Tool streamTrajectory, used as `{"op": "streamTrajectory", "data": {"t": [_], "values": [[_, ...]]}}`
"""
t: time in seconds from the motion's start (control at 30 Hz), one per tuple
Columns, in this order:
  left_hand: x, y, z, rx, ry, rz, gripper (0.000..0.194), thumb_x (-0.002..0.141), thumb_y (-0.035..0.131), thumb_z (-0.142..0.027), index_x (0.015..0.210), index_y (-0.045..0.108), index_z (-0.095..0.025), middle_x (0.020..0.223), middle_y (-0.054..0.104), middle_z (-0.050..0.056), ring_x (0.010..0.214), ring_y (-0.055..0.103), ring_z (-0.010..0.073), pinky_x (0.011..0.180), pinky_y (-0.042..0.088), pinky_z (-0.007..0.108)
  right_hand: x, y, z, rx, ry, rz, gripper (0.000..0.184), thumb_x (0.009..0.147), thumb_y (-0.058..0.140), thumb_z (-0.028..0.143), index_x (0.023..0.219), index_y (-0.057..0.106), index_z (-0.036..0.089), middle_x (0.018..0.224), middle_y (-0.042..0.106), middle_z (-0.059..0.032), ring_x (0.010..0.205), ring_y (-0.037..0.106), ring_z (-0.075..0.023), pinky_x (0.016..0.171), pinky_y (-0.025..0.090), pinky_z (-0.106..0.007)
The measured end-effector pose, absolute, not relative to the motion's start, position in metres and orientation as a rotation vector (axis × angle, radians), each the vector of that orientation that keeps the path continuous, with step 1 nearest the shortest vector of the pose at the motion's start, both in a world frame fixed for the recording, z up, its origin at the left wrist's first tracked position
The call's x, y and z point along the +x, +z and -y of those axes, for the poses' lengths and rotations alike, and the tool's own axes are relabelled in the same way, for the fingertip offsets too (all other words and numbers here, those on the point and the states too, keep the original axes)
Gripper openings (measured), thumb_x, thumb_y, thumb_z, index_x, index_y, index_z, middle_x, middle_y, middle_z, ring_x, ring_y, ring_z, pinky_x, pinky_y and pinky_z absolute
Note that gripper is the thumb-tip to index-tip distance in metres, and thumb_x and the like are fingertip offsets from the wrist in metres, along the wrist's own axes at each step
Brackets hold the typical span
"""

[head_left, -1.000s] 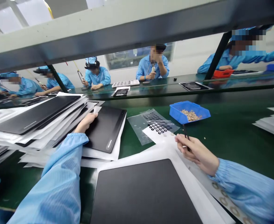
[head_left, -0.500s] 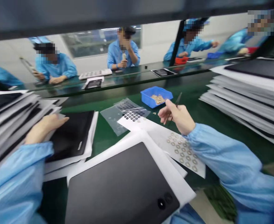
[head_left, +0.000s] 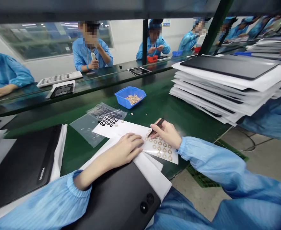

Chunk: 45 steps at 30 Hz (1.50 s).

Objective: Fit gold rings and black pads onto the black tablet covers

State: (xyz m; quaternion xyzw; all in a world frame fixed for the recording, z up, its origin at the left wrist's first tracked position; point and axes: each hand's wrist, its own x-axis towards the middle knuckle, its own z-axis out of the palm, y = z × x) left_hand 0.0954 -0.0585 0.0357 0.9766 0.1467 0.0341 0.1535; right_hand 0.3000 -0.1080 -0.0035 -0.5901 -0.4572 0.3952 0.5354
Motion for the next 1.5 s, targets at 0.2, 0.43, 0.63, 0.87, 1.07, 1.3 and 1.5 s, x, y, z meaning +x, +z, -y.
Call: {"op": "streamTrajectory", "data": {"t": [0.2, 0.43, 0.63, 0.87, 1.07, 1.3, 1.5], "values": [[0.087, 0.026, 0.055, 2.782, 0.093, -0.441, 0.037, 0.099, 0.036, -0.032, 0.125, 0.057, -0.015, 0.137, 0.051, 0.012, 0.129, 0.039, 0.0291, 0.109, 0.032, 0.047, 0.299, -0.005, 0.106, -1.461, 0.822, 1.117, 0.029, 0.079, 0.066, 0.044, 0.080, 0.051, 0.019, 0.058, 0.068, -0.0027, 0.055, 0.071, -0.0207, 0.051, 0.060, -0.029], [0.090, 0.026, 0.056, 2.792, 0.127, -0.425, 0.036, 0.099, 0.037, -0.031, 0.121, 0.060, -0.014, 0.133, 0.053, 0.013, 0.126, 0.042, 0.0272, 0.108, 0.033, 0.044, 0.298, -0.009, 0.105, -1.442, 0.778, 1.135, 0.031, 0.079, 0.064, 0.047, 0.080, 0.051, 0.018, 0.058, 0.068, -0.0034, 0.052, 0.070, -0.0211, 0.048, 0.059, -0.029], [0.089, 0.025, 0.052, 2.846, 0.168, -0.401, 0.034, 0.098, 0.040, -0.031, 0.120, 0.060, -0.015, 0.129, 0.056, 0.012, 0.121, 0.047, 0.0253, 0.104, 0.038, 0.043, 0.298, -0.004, 0.104, -1.368, 0.824, 1.117, 0.042, 0.072, 0.069, 0.056, 0.076, 0.051, 0.018, 0.053, 0.066, -0.0016, 0.047, 0.067, -0.0181, 0.044, 0.056, -0.025], [0.091, 0.021, 0.047, 2.841, 0.195, -0.350, 0.035, 0.098, 0.041, -0.029, 0.119, 0.062, -0.010, 0.130, 0.056, 0.014, 0.123, 0.046, 0.0269, 0.109, 0.032, 0.046, 0.263, 0.026, 0.170, -1.202, 1.019, 1.107, 0.037, 0.076, 0.069, 0.052, 0.073, 0.051, 0.020, 0.051, 0.063, 0.0015, 0.041, 0.063, -0.0154, 0.040, 0.055, -0.025], [0.053, 0.030, 0.098, 2.781, 0.469, -0.394, 0.027, 0.097, 0.040, -0.017, 0.112, 0.061, -0.007, 0.119, 0.059, 0.015, 0.117, 0.051, 0.0223, 0.101, 0.043, 0.037, 0.223, 0.001, 0.222, -1.153, 1.122, 0.883, 0.028, 0.090, 0.055, 0.044, 0.077, 0.049, 0.020, 0.047, 0.058, 0.0039, 0.034, 0.056, -0.0110, 0.035, 0.049, -0.021], [0.010, 0.025, 0.158, 2.734, 0.359, -0.207, 0.029, 0.094, 0.045, -0.015, 0.121, 0.057, -0.018, 0.124, 0.055, 0.010, 0.131, 0.037, 0.0243, 0.114, 0.026, 0.047, 0.215, -0.016, 0.228, -1.120, 1.049, 0.823, 0.022, 0.092, 0.055, 0.039, 0.080, 0.047, 0.021, 0.056, 0.058, 0.0050, 0.037, 0.054, -0.0084, 0.034, 0.047, -0.019], [0.014, 0.023, 0.157, 2.799, 0.271, -0.219, 0.034, 0.095, 0.044, -0.017, 0.126, 0.057, -0.025, 0.127, 0.054, 0.008, 0.131, 0.035, 0.0277, 0.112, 0.025, 0.051, 0.218, -0.015, 0.230, -1.142, 1.023, 0.906, 0.020, 0.093, 0.052, 0.036, 0.080, 0.048, 0.022, 0.050, 0.055, 0.0057, 0.036, 0.052, -0.0102, 0.036, 0.045, -0.022]]}}
